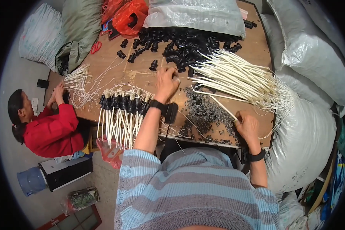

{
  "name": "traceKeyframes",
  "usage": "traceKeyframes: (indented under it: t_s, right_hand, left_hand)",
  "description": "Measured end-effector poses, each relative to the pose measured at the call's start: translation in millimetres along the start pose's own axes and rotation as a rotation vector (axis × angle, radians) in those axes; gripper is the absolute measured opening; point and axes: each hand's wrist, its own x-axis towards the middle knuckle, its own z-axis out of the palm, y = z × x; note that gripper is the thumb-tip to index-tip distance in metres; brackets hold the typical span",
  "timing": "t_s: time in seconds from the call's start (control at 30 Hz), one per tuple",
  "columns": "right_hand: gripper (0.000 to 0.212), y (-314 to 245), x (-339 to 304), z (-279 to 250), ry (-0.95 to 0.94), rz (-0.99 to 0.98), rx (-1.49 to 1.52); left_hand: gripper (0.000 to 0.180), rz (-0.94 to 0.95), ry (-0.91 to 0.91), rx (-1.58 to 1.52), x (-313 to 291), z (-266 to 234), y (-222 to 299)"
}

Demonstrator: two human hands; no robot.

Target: The person picks up a white tube and a black connector, fits them together by hand, and then slides a small metal ring over the joint. They repeat this process for each assembly, handling components from the piles on the workspace.

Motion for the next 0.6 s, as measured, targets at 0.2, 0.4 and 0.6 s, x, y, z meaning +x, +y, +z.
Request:
traceKeyframes:
  t_s: [0.2,0.4,0.6]
  right_hand:
    - [0.011,-29.4,20.0,-4.5,0.112,-0.217,0.278]
    - [0.022,-44.8,17.1,4.6,-0.057,-0.254,0.572]
    - [0.027,-54.6,9.3,0.8,-0.091,-0.477,0.287]
  left_hand:
    - [0.016,-0.248,-0.003,-0.249,-38.0,-27.9,36.0]
    - [0.022,-0.063,-0.133,-0.329,-68.9,-34.9,45.8]
    - [0.013,0.322,-0.195,-0.093,-79.6,-26.9,54.4]
